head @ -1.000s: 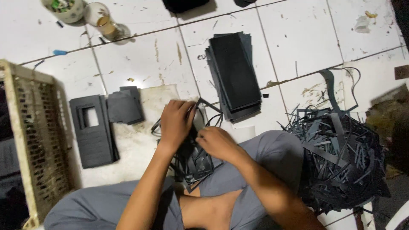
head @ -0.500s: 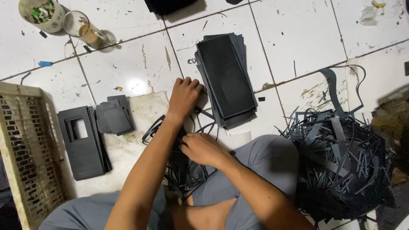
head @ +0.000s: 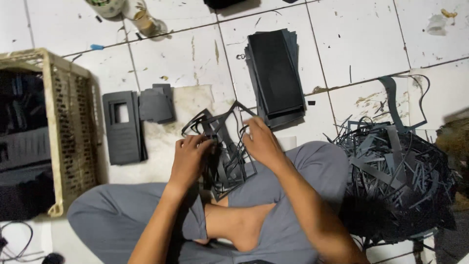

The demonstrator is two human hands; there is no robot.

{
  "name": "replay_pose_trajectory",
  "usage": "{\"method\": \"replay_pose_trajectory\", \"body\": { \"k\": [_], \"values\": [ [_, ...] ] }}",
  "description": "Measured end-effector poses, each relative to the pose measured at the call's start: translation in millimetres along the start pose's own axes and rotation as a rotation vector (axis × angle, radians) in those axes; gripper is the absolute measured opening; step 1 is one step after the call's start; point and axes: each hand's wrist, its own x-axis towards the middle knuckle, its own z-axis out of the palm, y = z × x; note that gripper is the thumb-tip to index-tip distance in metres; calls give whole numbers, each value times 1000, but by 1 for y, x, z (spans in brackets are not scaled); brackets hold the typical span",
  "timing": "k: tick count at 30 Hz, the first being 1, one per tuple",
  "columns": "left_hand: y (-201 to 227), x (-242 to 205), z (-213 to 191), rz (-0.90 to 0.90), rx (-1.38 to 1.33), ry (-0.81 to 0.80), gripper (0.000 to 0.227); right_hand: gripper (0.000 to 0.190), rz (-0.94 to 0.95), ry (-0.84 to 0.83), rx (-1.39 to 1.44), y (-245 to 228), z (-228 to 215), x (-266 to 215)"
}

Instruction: Remove internal waste strips from pre-cut leather components

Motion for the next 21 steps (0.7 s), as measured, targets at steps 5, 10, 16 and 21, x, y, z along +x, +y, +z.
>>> {"method": "replay_pose_trajectory", "body": {
  "k": [5, 10, 16, 21],
  "values": [
    [2, -36, 6, -209, -554, 349, 40, 55, -124, 123, -160, 0, 34, 23],
    [-2, -36, 14, -364, -967, 459, 30, 65, -43, 70, -348, 18, 60, 40],
    [-11, -41, 32, -512, -954, 618, 23, 43, -92, 169, -292, 45, 77, 41],
    [-29, -49, 66, -812, -618, 302, 59, 50, 32, 88, -464, 8, 77, 4]
  ]
}}
